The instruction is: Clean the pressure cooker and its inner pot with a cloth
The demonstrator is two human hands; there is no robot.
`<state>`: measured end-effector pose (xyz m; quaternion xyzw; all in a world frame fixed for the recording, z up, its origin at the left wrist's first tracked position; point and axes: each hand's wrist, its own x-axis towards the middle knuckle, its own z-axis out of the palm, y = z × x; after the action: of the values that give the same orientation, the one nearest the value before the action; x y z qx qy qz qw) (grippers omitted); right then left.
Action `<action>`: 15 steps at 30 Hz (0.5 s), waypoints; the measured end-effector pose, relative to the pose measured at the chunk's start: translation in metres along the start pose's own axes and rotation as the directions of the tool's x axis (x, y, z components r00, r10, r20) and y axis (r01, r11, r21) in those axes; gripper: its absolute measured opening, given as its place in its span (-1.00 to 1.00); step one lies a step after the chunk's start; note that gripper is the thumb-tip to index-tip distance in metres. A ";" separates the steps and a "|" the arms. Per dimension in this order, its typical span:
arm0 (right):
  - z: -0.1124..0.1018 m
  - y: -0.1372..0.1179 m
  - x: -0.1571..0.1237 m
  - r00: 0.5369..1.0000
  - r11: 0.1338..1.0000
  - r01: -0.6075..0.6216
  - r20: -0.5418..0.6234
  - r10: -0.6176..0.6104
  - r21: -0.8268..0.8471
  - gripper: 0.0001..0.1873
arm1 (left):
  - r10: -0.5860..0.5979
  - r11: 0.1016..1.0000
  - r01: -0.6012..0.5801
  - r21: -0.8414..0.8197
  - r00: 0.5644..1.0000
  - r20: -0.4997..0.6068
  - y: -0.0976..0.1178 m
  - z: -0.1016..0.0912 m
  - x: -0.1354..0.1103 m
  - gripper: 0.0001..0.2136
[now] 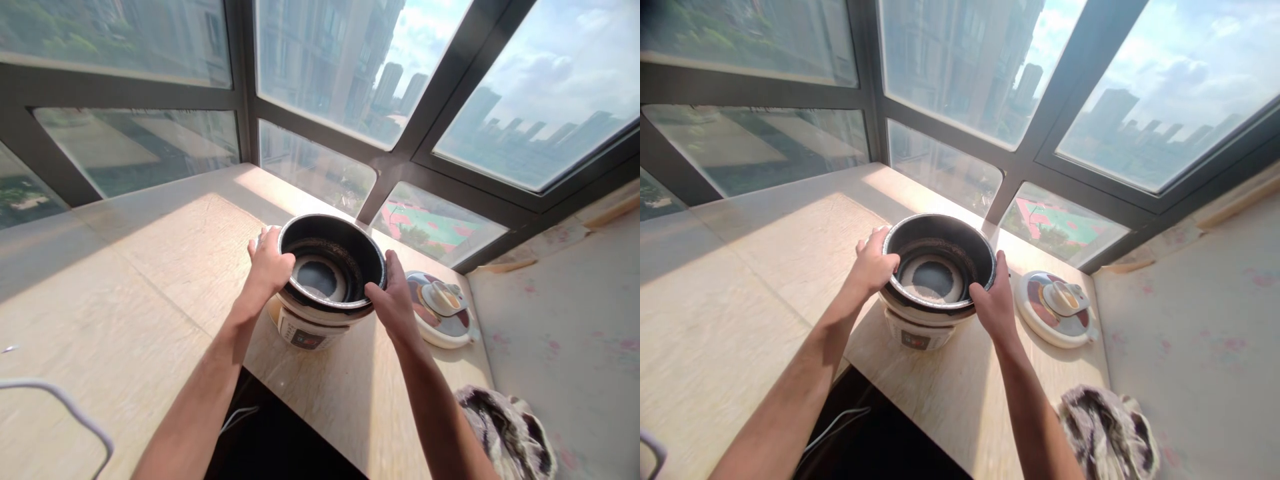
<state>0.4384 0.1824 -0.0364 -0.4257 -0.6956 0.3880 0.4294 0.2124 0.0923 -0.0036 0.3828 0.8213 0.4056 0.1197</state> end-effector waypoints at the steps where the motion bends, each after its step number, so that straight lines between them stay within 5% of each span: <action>1: 0.001 0.003 -0.001 1.000 1.000 -0.002 -0.007 0.002 -0.004 -0.02 | 0.004 1.000 -0.004 0.000 1.000 -0.007 -0.001 0.002 0.000 -0.33; 5: 0.005 0.005 -0.006 1.000 1.000 0.018 -0.012 -0.018 -0.017 0.05 | 0.014 1.000 -0.014 0.001 0.999 -0.030 -0.007 0.010 0.000 -0.24; 15: 0.017 -0.001 -0.016 0.977 0.976 0.165 -0.114 -0.182 -0.143 -0.15 | 0.066 0.998 -0.065 0.026 0.996 -0.051 -0.019 0.012 0.005 -0.14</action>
<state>0.4266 0.1643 -0.0458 -0.4146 -0.7259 0.2740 0.4754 0.2048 0.0953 -0.0256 0.4005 0.8159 0.4092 0.0804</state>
